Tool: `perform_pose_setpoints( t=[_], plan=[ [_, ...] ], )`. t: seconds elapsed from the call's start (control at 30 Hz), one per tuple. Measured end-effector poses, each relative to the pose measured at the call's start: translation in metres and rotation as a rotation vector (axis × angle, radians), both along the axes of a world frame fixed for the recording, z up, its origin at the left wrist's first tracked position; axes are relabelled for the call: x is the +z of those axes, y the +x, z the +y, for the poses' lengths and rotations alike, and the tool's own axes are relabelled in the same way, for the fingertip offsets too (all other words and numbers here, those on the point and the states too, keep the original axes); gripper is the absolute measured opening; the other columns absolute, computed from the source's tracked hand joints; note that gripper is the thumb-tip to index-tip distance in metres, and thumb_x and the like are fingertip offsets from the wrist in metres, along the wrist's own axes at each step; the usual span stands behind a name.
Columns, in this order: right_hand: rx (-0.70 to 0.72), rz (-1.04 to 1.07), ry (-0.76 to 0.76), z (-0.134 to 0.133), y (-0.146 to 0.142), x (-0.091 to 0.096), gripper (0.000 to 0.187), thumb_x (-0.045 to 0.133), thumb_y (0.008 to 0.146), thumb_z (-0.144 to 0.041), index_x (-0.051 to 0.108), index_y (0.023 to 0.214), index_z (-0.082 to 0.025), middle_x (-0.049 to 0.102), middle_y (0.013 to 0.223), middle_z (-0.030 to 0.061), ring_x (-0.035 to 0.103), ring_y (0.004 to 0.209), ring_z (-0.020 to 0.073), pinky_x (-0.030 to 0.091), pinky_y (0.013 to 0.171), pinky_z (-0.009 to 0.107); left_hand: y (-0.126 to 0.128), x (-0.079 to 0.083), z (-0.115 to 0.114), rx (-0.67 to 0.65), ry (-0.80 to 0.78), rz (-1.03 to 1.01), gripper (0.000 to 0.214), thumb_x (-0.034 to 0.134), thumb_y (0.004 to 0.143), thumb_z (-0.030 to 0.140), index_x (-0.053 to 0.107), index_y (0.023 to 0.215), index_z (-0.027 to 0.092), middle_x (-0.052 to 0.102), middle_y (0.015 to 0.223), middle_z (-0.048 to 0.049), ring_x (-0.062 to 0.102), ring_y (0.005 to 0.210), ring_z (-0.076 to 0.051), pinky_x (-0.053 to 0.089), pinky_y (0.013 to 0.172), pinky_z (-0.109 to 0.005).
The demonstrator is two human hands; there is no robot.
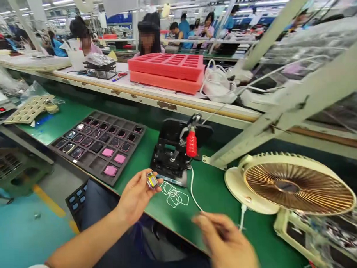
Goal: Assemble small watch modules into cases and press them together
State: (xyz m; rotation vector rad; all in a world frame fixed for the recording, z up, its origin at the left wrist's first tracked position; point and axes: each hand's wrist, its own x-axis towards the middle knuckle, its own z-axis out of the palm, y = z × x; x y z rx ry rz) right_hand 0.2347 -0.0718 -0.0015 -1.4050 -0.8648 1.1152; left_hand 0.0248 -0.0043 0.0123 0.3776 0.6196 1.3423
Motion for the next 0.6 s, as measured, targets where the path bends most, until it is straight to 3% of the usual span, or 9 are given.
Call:
perform_pose_setpoints(
  t=[0.07, 0.13, 0.23, 0.37, 0.47, 0.6],
  plan=[
    [0.059, 0.170, -0.039, 0.005, -0.032, 0.000, 0.053, 0.091, 0.079, -0.063, 0.074, 0.098, -0.018, 0.075, 0.086, 0.0063, 0.047, 0.048, 0.0083, 0.039, 0.043, 0.023, 0.004, 0.002, -0.001, 0.034, 0.042, 0.042, 0.024, 0.079, 0.097, 0.039, 0.078, 0.111, 0.019, 0.076, 0.121, -0.0101, 0.075, 0.114, -0.029, 0.060, 0.092, -0.040],
    [0.159, 0.384, -0.062, 0.019, -0.066, 0.006, 0.057, 0.096, 0.071, -0.063, 0.075, 0.095, -0.017, 0.075, 0.081, 0.0065, 0.031, 0.042, 0.0029, 0.026, 0.040, 0.021, 0.003, 0.005, -0.003, 0.083, 0.088, 0.103, 0.022, 0.082, 0.095, 0.036, 0.079, 0.108, 0.020, 0.075, 0.124, -0.0093, 0.076, 0.111, -0.028, 0.061, 0.092, -0.039],
    [0.269, 0.580, -0.078, 0.037, -0.098, 0.019, 0.051, 0.100, 0.069, -0.057, 0.076, 0.090, -0.016, 0.069, 0.071, 0.0011, 0.024, 0.041, 0.0001, 0.019, 0.041, 0.020, -0.001, 0.009, -0.006, 0.145, 0.139, 0.158, 0.024, 0.086, 0.090, 0.033, 0.079, 0.110, 0.023, 0.073, 0.127, -0.0082, 0.076, 0.109, -0.027, 0.062, 0.093, -0.041],
    [0.296, 0.680, -0.129, 0.044, -0.104, 0.023, 0.050, 0.101, 0.067, -0.055, 0.076, 0.082, -0.015, 0.052, 0.055, -0.0072, 0.020, 0.040, -0.0002, 0.016, 0.039, 0.019, -0.004, 0.011, -0.008, 0.184, 0.153, 0.135, 0.043, 0.089, 0.086, 0.030, 0.075, 0.126, 0.026, 0.073, 0.122, -0.0070, 0.076, 0.114, -0.032, 0.061, 0.101, -0.047],
    [0.297, 0.701, -0.136, 0.043, -0.102, 0.020, 0.051, 0.100, 0.068, -0.058, 0.075, 0.077, -0.014, 0.043, 0.051, -0.0092, 0.019, 0.040, -0.0001, 0.016, 0.039, 0.018, -0.003, 0.010, -0.007, 0.169, 0.140, 0.145, 0.044, 0.091, 0.084, 0.033, 0.075, 0.124, 0.024, 0.075, 0.125, -0.0102, 0.077, 0.114, -0.034, 0.059, 0.104, -0.049],
    [0.297, 0.718, -0.134, 0.041, -0.102, 0.018, 0.051, 0.099, 0.071, -0.059, 0.075, 0.077, -0.015, 0.034, 0.049, -0.0116, 0.018, 0.041, 0.0004, 0.017, 0.040, 0.017, -0.002, 0.007, -0.006, 0.146, 0.145, 0.149, 0.042, 0.092, 0.083, 0.033, 0.076, 0.121, 0.022, 0.078, 0.128, -0.0128, 0.079, 0.111, -0.032, 0.060, 0.100, -0.044]
  ],
)
